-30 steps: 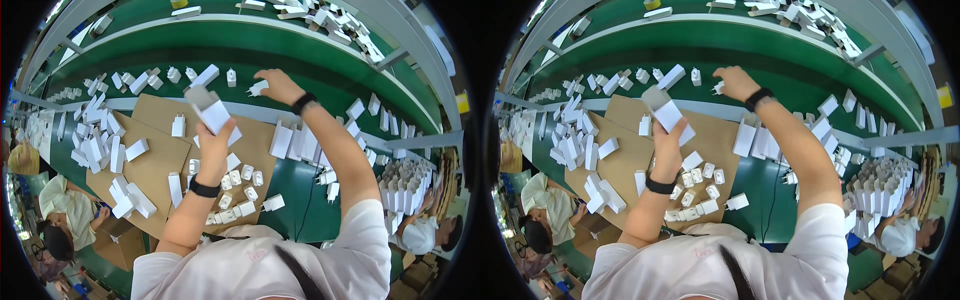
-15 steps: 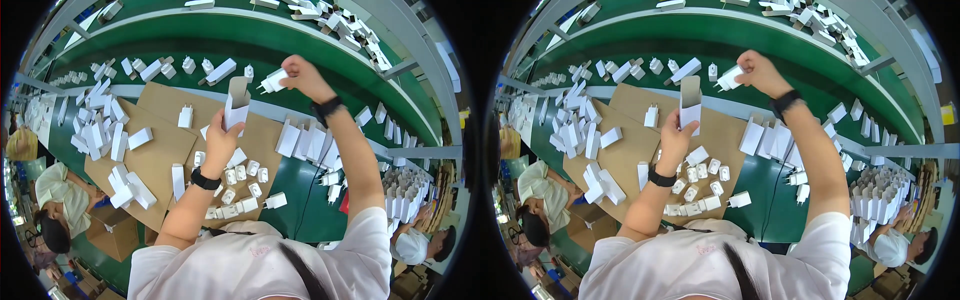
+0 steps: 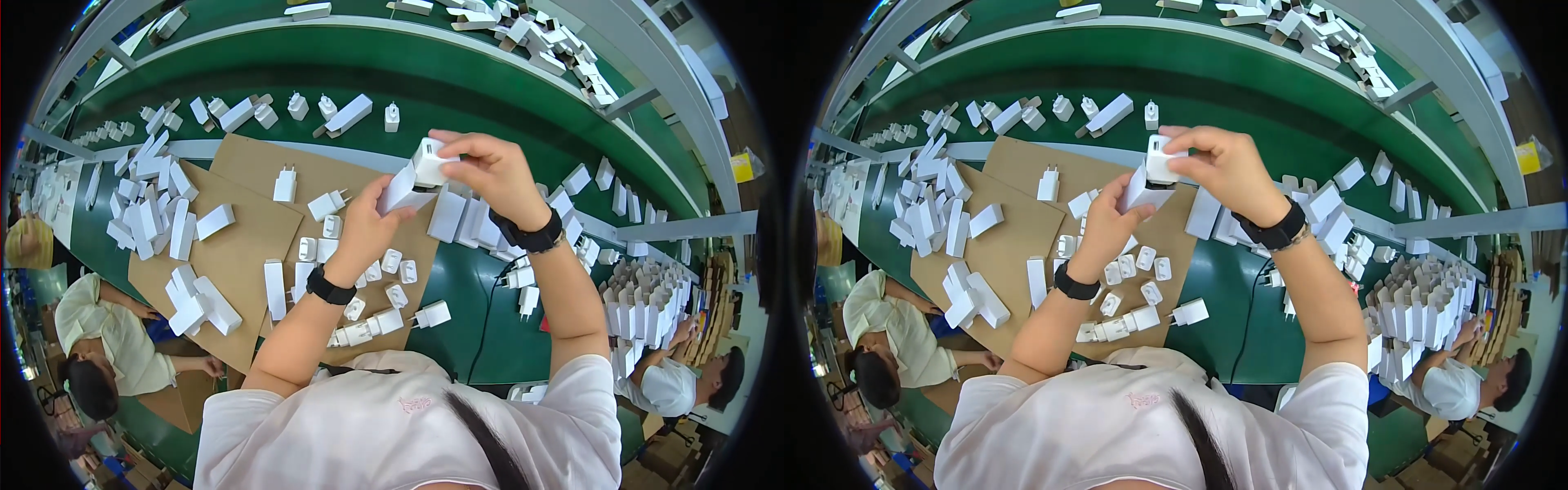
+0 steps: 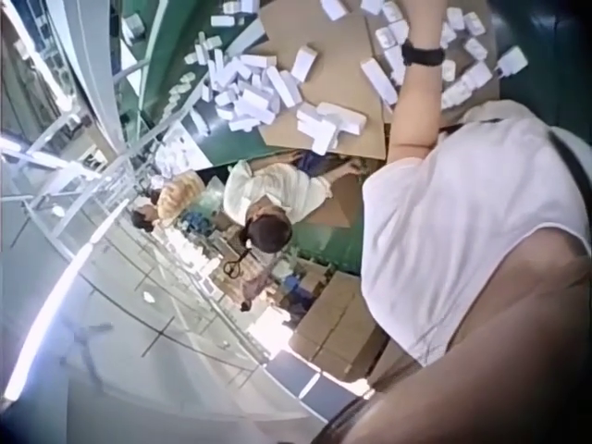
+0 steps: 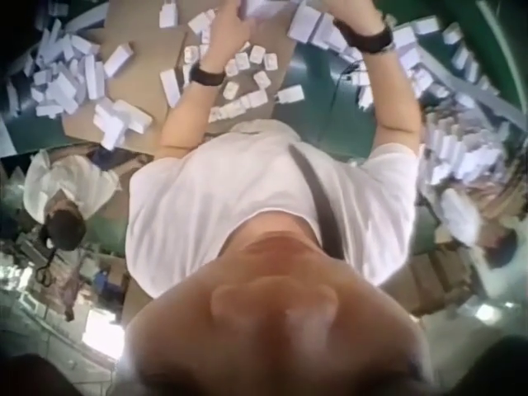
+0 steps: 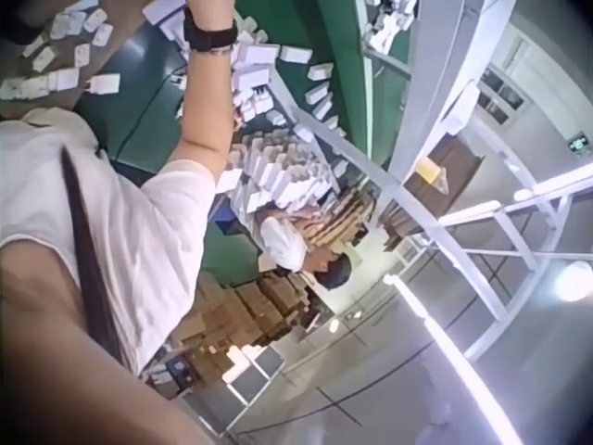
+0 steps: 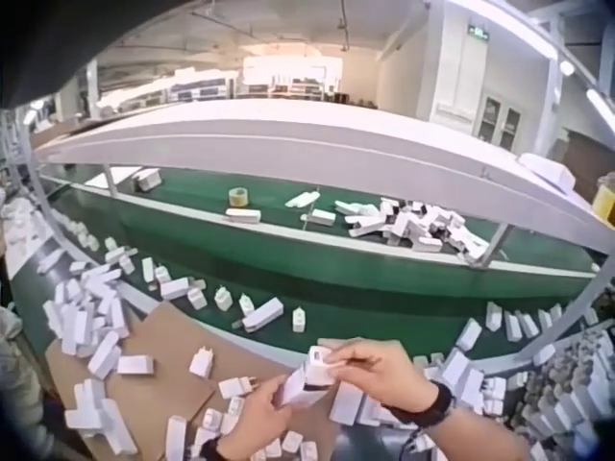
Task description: The person packages power adapters by hand, picking up a white box, inserting an adapter into it, and folding the box flaps closed. The person then places the packaged adapter onto a green conveyor belt and repeats the process.
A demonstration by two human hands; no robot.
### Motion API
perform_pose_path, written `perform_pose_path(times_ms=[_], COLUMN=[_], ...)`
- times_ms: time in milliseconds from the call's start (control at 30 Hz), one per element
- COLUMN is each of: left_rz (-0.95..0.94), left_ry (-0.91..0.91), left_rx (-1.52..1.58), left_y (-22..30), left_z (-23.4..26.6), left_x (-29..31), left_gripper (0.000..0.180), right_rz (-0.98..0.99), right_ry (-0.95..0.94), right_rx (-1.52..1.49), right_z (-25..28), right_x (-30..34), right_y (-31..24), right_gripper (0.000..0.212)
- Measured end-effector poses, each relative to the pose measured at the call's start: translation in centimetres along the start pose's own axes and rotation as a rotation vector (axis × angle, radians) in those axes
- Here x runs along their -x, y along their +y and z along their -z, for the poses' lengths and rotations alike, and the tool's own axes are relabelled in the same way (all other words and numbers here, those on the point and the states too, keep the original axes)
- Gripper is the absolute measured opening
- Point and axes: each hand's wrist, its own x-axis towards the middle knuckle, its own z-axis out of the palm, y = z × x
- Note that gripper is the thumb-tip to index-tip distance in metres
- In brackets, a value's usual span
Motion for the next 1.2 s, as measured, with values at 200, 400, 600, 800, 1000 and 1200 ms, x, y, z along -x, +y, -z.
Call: perform_pose_path(times_ms=[200, 400, 600, 800, 1000, 1200], left_rz=[-0.027, -0.056, -0.343, -0.377, -0.140, -0.207], left_ry=[-0.067, -0.119, 0.000, 0.123, -0.182, 0.244], left_rx=[0.218, 0.153, -0.836, -1.171, -1.511, -1.135], left_y=[0.1, 1.1, 1.0, -4.9, -7.3, 0.9], left_z=[-1.0, -0.7, 2.7, 2.7, 2.3, 0.9], left_x=[-0.7, -2.1, -10.2, -22.2, -26.7, -21.4], left_gripper=[0.050, 0.048, 0.043, 0.045, 0.038, 0.049], right_rz=[0.143, 0.073, -0.464, -0.809, -0.324, -0.263], right_ry=[-0.160, 0.003, 0.077, 0.268, 0.125, 0.014], right_rx=[0.233, 0.185, 0.072, 0.252, 0.547, 0.903], right_z=[0.0, 0.1, 7.6, 17.3, 11.4, 2.6], right_x=[0.6, 0.3, -3.7, -4.6, -9.9, -12.9], right_y=[1.1, 2.0, 8.0, 21.6, 21.5, 22.8], right_gripper=[0.022, 0.058, 0.064, 0.065, 0.067, 0.078])
